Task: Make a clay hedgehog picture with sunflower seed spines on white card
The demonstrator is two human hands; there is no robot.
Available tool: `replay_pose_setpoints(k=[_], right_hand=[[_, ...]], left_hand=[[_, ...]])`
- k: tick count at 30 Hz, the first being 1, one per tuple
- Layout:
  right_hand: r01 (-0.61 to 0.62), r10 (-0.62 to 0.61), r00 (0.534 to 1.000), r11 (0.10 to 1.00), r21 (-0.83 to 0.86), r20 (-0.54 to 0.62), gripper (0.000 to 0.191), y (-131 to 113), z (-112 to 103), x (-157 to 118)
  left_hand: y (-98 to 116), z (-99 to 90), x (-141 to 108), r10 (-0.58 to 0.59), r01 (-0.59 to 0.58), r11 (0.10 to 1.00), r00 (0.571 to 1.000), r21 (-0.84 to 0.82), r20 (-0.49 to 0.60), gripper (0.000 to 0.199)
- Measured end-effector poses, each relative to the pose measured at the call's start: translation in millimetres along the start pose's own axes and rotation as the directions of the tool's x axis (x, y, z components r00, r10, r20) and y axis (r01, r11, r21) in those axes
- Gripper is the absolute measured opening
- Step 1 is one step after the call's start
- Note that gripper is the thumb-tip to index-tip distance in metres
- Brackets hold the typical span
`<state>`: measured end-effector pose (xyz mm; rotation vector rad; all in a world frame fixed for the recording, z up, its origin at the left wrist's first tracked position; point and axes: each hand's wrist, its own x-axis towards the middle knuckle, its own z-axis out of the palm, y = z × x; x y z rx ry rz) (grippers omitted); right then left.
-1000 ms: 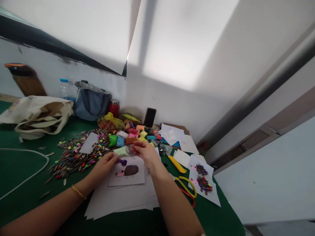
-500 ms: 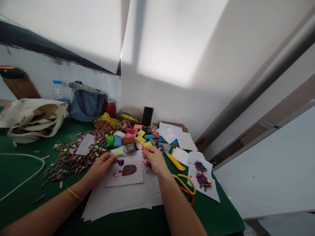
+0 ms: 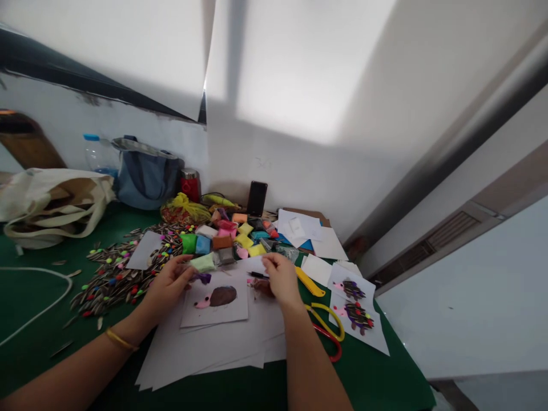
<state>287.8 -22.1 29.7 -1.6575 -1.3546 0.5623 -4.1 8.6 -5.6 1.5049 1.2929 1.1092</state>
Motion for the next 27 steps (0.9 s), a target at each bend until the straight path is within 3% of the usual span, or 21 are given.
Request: replay_pose_setpoints(k=[1, 3, 6, 10, 14, 18, 20, 23, 25, 27], right_hand=[[0.032, -0.046, 0.997, 0.981, -0.19, -0.068, 0.026, 3, -10, 5], [-0.033, -0.039, 0.989, 0.882, -0.469, -0.142, 0.027, 11, -27, 15], [-0.118, 0.061, 0.992, 0.737, -0.665, -0.107, 0.026, 28, -37, 28], [-0.105, 0.093, 0.994, 0.719, -0.687, -0.054, 0.02, 42, -29, 33], [-0.096, 0.038, 0.994, 0.728, -0.679, -0.101, 0.026, 35, -29, 31], [-0.005, -0.075, 0.992, 0.778, -0.628, -0.1, 0.03, 14, -20, 21], [0.136, -0.178, 0.984, 0.838, -0.529, -0.029, 0.027, 6, -8, 15], [0.24, -0.238, 0.969, 0.852, -0.466, 0.063, 0.024, -2, 8, 8], [0.266, -0.273, 0.96, 0.841, -0.471, 0.053, 0.023, -4, 11, 7], [0.272, -0.313, 0.95, 0.835, -0.478, -0.005, 0.025, -6, 9, 7]], left_hand=[[-1, -0.5, 2, 0.005, -0.005, 1.0, 1.0, -0.005, -0.017, 0.053], [-2, -0.8, 5, 0.003, -0.004, 1.0, 0.999, -0.022, -0.034, 0.053], [-5, 0.3, 8, -0.001, 0.0, 0.999, 1.0, -0.046, -0.016, 0.058], [-8, 0.7, 9, 0.011, -0.01, 0.999, 1.0, -0.043, 0.024, 0.063], [-8, -3.6, 12, 0.019, -0.02, 0.999, 1.0, -0.041, -0.019, 0.062], [-11, -12.4, 17, 0.185, -0.158, 0.954, 0.979, 0.255, -0.086, 0.053], [-11, -16.6, 18, 0.283, -0.221, 0.879, 0.955, 0.422, -0.09, 0.051], [-4, -18.3, 12, 0.415, -0.267, 0.754, 0.901, 0.6, -0.122, 0.053], [6, -14.0, 2, 0.509, -0.345, 0.679, 0.858, 0.648, -0.076, 0.049], [17, -4.7, -15, 0.575, -0.546, 0.629, 0.806, 0.554, 0.142, 0.038]])
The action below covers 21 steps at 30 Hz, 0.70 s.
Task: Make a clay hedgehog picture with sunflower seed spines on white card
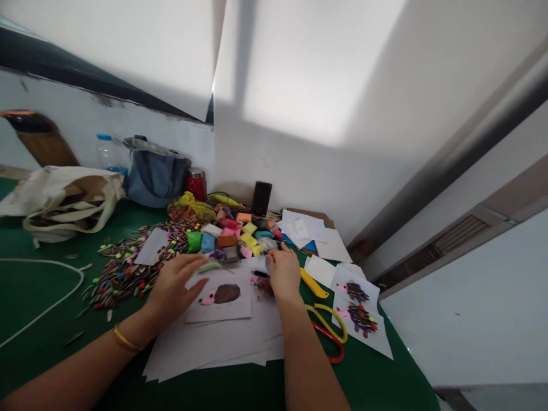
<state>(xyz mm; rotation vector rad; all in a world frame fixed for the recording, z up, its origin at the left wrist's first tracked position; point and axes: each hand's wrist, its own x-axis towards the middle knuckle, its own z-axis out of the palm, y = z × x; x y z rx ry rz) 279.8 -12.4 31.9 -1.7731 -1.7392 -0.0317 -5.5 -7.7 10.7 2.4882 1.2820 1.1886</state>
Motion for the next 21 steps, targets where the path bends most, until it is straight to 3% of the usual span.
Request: replay_pose_setpoints(k=[1, 2, 4, 6, 9, 12, 15, 16, 18, 20, 21], right_hand=[[0.001, -0.001, 0.999, 1.0, 0.013, -0.038, 0.025, 0, -2, 0], [0.002, 0.0, 0.998, 0.999, 0.044, -0.067, 0.026, -1, -4, -1], [-0.009, 0.023, 0.996, 0.987, 0.162, -0.086, 0.026, -4, -5, -5], [-0.059, 0.075, 0.997, 0.942, 0.33, -0.036, 0.024, -9, 0, -12], [-0.215, 0.168, 0.977, 0.796, 0.566, 0.134, 0.019, -21, 12, -22], [-0.364, 0.215, 0.931, 0.617, 0.698, 0.295, 0.02, -33, 19, -27], [-0.429, 0.201, 0.903, 0.481, 0.765, 0.38, 0.025, -43, 20, -30], [-0.435, 0.189, 0.9, 0.453, 0.778, 0.393, 0.025, -46, 20, -31], [-0.44, 0.158, 0.897, 0.407, 0.8, 0.413, 0.025, -52, 19, -33], [-0.45, 0.113, 0.89, 0.367, 0.814, 0.442, 0.024, -58, 21, -37], [-0.458, 0.088, 0.885, 0.344, 0.82, 0.457, 0.023, -61, 22, -39]], left_hand=[[12, -0.1, -4, 0.127, -0.117, 0.989, 0.985, -0.092, 0.12, 0.035], [25, 0.4, -8, 0.258, -0.216, 0.957, 0.938, -0.195, 0.231, 0.034], [47, 2.7, -18, 0.49, -0.359, 0.859, 0.783, -0.365, 0.383, 0.042], [63, 5.4, -27, 0.556, -0.376, 0.824, 0.683, -0.424, 0.474, 0.056], [73, 7.1, -35, 0.557, -0.348, 0.825, 0.631, -0.445, 0.539, 0.047], [73, 4.7, -34, 0.561, -0.324, 0.815, 0.65, -0.481, 0.513, 0.027], [71, 1.7, -29, 0.558, -0.328, 0.809, 0.691, -0.488, 0.46, 0.023], [69, 1.4, -28, 0.535, -0.329, 0.822, 0.725, -0.465, 0.433, 0.024], [64, 2.0, -24, 0.423, -0.289, 0.878, 0.842, -0.383, 0.336, 0.024], [56, 3.3, -20, 0.229, -0.164, 0.938, 0.954, -0.304, 0.192, 0.021], [51, 3.8, -18, 0.131, -0.087, 0.954, 0.982, -0.287, 0.139, 0.019]])
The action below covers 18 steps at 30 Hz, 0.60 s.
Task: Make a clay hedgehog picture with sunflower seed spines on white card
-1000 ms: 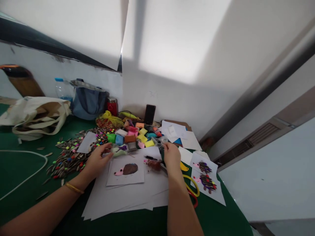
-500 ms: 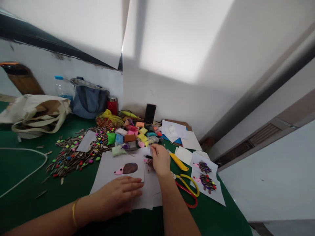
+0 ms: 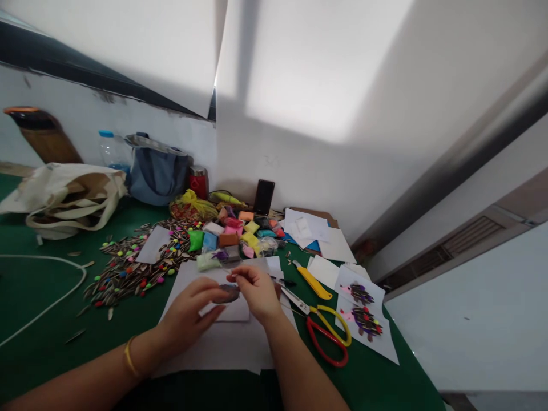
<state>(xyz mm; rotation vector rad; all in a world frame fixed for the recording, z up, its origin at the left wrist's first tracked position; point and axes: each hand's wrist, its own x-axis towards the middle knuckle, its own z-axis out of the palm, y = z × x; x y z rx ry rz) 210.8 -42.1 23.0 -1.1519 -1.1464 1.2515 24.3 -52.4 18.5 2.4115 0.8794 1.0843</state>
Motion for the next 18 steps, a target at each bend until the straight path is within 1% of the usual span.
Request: replay_pose_setpoints(k=[1, 2, 3, 4, 6, 9, 11, 13, 15, 18], right_hand=[[-0.003, 0.002, 1.0, 1.0, 0.023, 0.024, 0.023, 1, 4, -1], [-0.003, 0.001, 0.999, 0.999, 0.043, 0.046, 0.023, 2, 8, -3], [-0.001, -0.002, 0.998, 0.998, 0.058, 0.066, 0.023, 4, 12, -4], [0.003, -0.009, 0.996, 0.998, 0.069, 0.083, 0.024, 5, 16, -6], [0.007, -0.016, 0.993, 0.997, 0.076, 0.119, 0.027, 6, 21, -8], [0.033, -0.036, 0.987, 0.999, 0.017, 0.159, 0.04, 7, 23, -10], [0.08, -0.066, 0.984, 0.994, -0.081, 0.165, 0.054, 8, 21, -10], [0.128, -0.1, 0.98, 0.978, -0.165, 0.172, 0.064, 7, 20, -11], [0.146, -0.112, 0.977, 0.972, -0.184, 0.18, 0.066, 6, 19, -12], [0.133, -0.103, 0.977, 0.979, -0.156, 0.186, 0.061, 4, 20, -13]], left_hand=[[-5, -1.3, 2, -0.076, 0.076, 0.997, 0.994, -0.005, -0.084, 0.018], [-9, -2.5, 3, -0.133, 0.132, 0.991, 0.982, -0.018, -0.133, 0.017], [-13, -3.6, 5, -0.18, 0.176, 0.984, 0.971, -0.038, -0.16, 0.017], [-16, -4.4, 6, -0.213, 0.205, 0.977, 0.962, -0.063, -0.169, 0.017], [-21, -4.6, 6, -0.247, 0.232, 0.966, 0.96, -0.117, -0.133, 0.02], [-23, -1.9, 5, -0.249, 0.233, 0.959, 0.964, -0.16, -0.089, 0.026], [-22, 0.1, 5, -0.226, 0.211, 0.965, 0.97, -0.156, -0.086, 0.024], [-21, 0.6, 4, -0.198, 0.185, 0.971, 0.977, -0.148, -0.08, 0.02], [-19, -0.5, 4, -0.187, 0.175, 0.973, 0.98, -0.148, -0.07, 0.018], [-16, -3.7, 6, -0.201, 0.186, 0.964, 0.977, -0.188, -0.068, 0.016]])
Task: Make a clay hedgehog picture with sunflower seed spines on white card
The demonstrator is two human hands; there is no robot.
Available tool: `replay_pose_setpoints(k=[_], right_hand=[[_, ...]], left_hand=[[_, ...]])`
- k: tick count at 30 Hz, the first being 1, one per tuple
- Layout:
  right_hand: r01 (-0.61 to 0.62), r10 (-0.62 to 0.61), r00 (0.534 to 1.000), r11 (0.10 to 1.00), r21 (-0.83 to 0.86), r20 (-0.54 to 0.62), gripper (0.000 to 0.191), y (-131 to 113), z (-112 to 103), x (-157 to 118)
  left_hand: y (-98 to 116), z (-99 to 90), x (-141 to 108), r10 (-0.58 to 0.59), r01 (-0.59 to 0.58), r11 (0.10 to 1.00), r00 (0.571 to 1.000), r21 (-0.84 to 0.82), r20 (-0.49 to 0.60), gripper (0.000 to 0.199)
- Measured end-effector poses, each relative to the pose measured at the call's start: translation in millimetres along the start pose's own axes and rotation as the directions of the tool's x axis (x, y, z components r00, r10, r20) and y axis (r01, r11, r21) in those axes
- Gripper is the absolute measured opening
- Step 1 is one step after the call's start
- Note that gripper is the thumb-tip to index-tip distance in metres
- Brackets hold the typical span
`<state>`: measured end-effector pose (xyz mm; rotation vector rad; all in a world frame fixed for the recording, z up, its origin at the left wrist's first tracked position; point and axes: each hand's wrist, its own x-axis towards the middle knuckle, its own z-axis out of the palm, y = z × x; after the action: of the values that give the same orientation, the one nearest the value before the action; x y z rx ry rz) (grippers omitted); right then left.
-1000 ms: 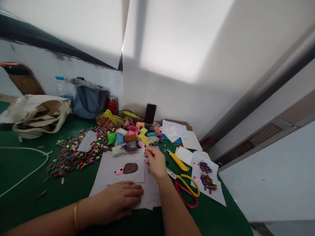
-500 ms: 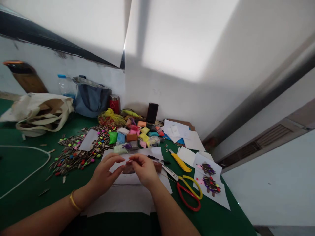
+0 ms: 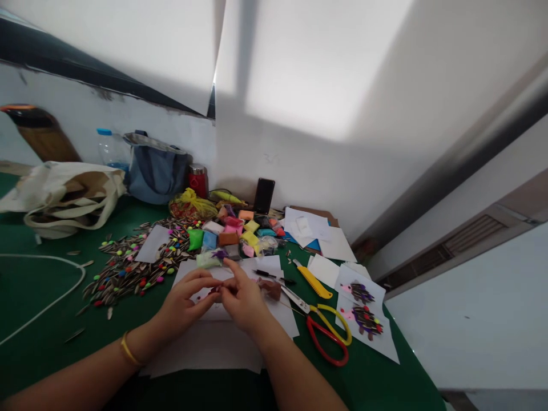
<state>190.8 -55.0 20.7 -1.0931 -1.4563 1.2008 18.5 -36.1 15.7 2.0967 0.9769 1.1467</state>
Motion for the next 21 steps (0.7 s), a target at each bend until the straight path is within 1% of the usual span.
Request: replay_pose_setpoints(k=[3, 5, 6, 7, 9, 11, 14, 17, 21], right_hand=[[-0.011, 0.011, 1.0, 1.0, -0.014, 0.003, 0.051, 0, 0, 0], [-0.006, 0.006, 1.0, 0.999, -0.037, -0.002, 0.041, -1, -2, -1], [0.014, -0.015, 1.0, 0.998, -0.059, -0.018, 0.035, -1, -2, -1], [0.049, -0.052, 0.998, 0.994, -0.095, -0.036, 0.029, -3, -3, -1], [0.157, -0.17, 0.984, 0.965, -0.209, -0.045, 0.015, -7, -4, -3], [0.274, -0.294, 0.956, 0.9, -0.338, -0.011, 0.007, -12, -4, -4], [0.382, -0.412, 0.911, 0.814, -0.438, 0.028, 0.008, -13, -2, -5], [0.432, -0.486, 0.874, 0.754, -0.494, 0.021, 0.01, -10, -1, -5], [0.442, -0.517, 0.854, 0.658, -0.61, 0.061, 0.013, -10, -4, -4]], left_hand=[[2, -2.5, 3, -0.056, 0.056, 0.995, 0.998, -0.078, 0.005, 0.014], [4, -3.8, 5, -0.101, 0.102, 0.988, 0.995, -0.115, 0.012, 0.019], [4, -4.3, 6, -0.12, 0.121, 0.984, 0.993, -0.128, 0.013, 0.022], [4, -4.6, 7, -0.138, 0.139, 0.981, 0.99, -0.139, 0.012, 0.024], [5, -4.7, 8, -0.173, 0.172, 0.972, 0.985, -0.161, 0.01, 0.026], [5, -4.1, 8, -0.21, 0.208, 0.958, 0.978, -0.198, 0.011, 0.027], [6, -3.5, 7, -0.285, 0.287, 0.914, 0.957, -0.285, 0.052, 0.029], [8, -4.6, 6, -0.343, 0.364, 0.861, 0.931, -0.354, 0.124, 0.03], [11, -7.2, 6, -0.325, 0.37, 0.85, 0.929, -0.374, 0.179, 0.035]])
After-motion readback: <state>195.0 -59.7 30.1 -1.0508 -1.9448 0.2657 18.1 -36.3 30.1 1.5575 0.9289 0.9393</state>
